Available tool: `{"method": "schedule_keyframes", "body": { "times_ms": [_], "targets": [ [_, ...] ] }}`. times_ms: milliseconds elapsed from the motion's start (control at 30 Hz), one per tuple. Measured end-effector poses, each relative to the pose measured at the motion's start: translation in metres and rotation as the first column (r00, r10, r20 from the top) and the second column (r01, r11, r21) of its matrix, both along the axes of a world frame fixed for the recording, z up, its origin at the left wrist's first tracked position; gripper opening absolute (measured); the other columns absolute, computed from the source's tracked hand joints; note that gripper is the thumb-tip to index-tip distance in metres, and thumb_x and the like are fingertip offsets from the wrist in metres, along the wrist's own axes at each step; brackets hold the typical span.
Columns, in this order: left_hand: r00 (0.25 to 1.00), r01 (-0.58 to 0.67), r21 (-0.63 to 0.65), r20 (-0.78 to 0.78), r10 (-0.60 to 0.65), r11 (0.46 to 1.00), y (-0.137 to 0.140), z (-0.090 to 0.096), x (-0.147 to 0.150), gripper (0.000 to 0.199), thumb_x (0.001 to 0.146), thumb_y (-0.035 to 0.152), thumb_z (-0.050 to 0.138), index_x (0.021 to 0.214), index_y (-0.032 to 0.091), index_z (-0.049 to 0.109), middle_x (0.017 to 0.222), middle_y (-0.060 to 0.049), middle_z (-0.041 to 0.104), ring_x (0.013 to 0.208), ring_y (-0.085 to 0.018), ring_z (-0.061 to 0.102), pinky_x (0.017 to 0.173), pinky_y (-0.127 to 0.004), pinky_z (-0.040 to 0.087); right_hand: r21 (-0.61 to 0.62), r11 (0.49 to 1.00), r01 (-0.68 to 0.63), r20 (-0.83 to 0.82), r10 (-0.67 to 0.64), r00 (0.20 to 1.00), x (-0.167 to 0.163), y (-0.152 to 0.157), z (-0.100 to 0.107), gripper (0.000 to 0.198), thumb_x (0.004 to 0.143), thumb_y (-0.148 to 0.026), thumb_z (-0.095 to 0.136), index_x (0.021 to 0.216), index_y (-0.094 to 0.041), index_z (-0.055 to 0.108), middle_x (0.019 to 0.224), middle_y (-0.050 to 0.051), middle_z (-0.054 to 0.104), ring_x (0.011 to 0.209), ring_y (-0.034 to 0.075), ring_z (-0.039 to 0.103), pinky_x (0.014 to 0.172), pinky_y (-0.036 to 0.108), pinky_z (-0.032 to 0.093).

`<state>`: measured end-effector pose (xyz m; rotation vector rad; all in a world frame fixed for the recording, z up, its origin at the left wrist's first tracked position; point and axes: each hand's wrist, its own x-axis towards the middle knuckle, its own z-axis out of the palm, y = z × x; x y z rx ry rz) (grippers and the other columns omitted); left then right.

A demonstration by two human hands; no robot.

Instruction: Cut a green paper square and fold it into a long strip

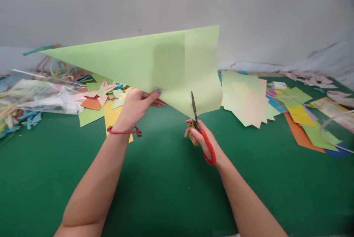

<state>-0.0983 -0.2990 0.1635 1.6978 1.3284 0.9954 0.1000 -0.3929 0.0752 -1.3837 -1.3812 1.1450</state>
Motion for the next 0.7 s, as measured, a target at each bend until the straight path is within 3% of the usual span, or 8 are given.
{"method": "schedule_keyframes", "body": {
  "times_ms": [467,700],
  "targets": [
    [0.998,0.062,-0.060,0.020,-0.061,0.996,-0.0011,-0.0011,0.0002,0.028,0.079,0.037,0.058,0.060,0.020,0.070,0.062,-0.001,0.071,0.062,-0.016,0.069,0.067,-0.023,0.055,-0.007,1.000,-0.003,-0.082,0.002,0.997,0.0021,-0.0001,0.0004,0.033,0.088,-0.047,0.042,0.108,-0.023,0.050,0.076,-0.001,0.059,0.052,0.009,0.043,0.052,0.027,0.039],
    [1.000,0.019,-0.029,0.012,-0.019,0.999,-0.0016,-0.0012,0.0020,0.028,0.079,0.035,0.057,0.060,0.019,0.069,0.063,0.000,0.071,0.061,-0.015,0.068,0.067,-0.022,0.054,-0.003,1.000,-0.012,-0.081,0.012,0.997,0.0009,-0.0005,0.0013,0.032,0.089,-0.047,0.042,0.107,-0.023,0.051,0.076,-0.001,0.059,0.051,0.009,0.043,0.051,0.027,0.039]
  ]
}}
